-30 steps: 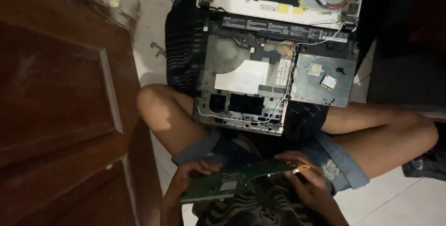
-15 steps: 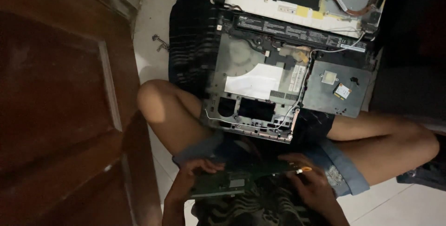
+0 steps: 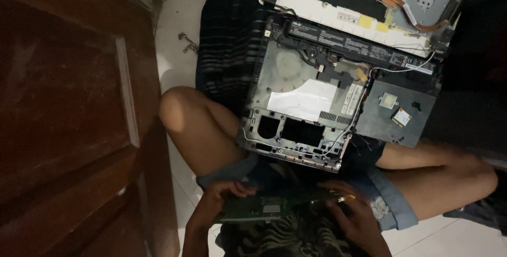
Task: Disassembling a laptop to remove the motherboard and other internal components for repair.
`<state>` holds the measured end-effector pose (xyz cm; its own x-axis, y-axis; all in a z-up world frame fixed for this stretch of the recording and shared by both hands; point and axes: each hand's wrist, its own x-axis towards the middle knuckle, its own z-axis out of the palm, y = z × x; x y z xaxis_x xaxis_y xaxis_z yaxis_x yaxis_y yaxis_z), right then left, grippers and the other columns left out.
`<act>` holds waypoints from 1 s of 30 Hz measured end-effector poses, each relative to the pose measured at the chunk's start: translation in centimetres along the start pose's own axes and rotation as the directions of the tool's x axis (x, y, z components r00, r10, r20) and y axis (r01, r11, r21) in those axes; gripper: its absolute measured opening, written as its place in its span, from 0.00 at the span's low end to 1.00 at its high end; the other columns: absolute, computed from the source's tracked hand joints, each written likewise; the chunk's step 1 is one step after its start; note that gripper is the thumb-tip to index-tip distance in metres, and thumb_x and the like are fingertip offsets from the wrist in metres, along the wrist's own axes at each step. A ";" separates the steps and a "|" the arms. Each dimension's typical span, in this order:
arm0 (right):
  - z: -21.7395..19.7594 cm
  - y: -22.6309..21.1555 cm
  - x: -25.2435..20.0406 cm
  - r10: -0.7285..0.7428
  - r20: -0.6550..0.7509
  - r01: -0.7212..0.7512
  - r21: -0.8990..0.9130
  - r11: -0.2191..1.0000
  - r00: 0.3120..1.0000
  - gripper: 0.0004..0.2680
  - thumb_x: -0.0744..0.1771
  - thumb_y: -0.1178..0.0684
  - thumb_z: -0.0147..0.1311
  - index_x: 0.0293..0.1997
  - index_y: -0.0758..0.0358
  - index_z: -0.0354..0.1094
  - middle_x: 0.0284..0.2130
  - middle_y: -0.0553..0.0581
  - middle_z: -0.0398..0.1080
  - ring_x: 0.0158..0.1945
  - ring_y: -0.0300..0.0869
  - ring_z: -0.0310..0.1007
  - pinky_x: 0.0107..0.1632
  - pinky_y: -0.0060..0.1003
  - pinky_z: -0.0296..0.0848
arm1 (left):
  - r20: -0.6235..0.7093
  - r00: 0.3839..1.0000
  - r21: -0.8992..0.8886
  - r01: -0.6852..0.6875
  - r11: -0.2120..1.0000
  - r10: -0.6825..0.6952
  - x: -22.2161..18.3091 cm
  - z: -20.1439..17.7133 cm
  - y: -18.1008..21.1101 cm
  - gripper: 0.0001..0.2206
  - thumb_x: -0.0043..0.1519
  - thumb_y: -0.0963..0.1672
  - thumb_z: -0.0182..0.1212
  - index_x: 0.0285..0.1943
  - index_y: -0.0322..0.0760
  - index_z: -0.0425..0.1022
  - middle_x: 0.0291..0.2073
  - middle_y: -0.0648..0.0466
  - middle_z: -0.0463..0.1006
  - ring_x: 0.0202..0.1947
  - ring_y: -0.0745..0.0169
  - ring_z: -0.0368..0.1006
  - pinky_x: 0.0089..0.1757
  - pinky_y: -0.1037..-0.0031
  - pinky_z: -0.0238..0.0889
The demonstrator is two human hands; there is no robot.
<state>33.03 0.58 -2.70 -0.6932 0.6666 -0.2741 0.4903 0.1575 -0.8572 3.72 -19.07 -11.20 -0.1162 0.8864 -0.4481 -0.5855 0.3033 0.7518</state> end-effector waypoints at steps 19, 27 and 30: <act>0.0 0.0 0.3 -0.070 -0.034 0.070 0.008 0.998 0.997 0.07 0.67 0.56 0.53 0.45 0.63 0.77 0.50 0.59 0.79 0.55 0.50 0.79 0.58 0.46 0.76 | -0.020 1.000 0.003 -0.010 1.000 0.010 0.4 0.3 -0.2 0.17 0.55 0.52 0.72 0.31 0.34 0.81 0.40 0.41 0.87 0.53 0.36 0.82 0.55 0.50 0.70; -0.2 -0.1 0.4 -0.105 -0.026 0.106 0.025 0.994 0.994 0.06 0.68 0.56 0.53 0.45 0.65 0.74 0.51 0.61 0.79 0.55 0.50 0.79 0.58 0.45 0.76 | -0.004 0.999 -0.088 -0.050 0.995 0.049 0.4 -0.4 -1.8 0.20 0.51 0.54 0.75 0.31 0.34 0.79 0.40 0.39 0.86 0.51 0.35 0.82 0.56 0.47 0.70; -0.3 -0.9 0.7 -0.107 -0.016 0.107 0.040 0.993 0.994 0.06 0.68 0.56 0.50 0.46 0.64 0.73 0.50 0.60 0.78 0.53 0.49 0.80 0.54 0.43 0.77 | 0.005 1.000 -0.098 -0.019 0.995 0.019 0.4 0.0 -0.8 0.23 0.51 0.57 0.74 0.32 0.33 0.82 0.41 0.39 0.86 0.51 0.37 0.82 0.58 0.46 0.69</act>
<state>32.29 1.14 -1.94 -0.7329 0.6578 -0.1739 0.3916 0.1987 -0.8984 4.13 -18.91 -11.96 -0.1239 0.8937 -0.4313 -0.6590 0.2509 0.7091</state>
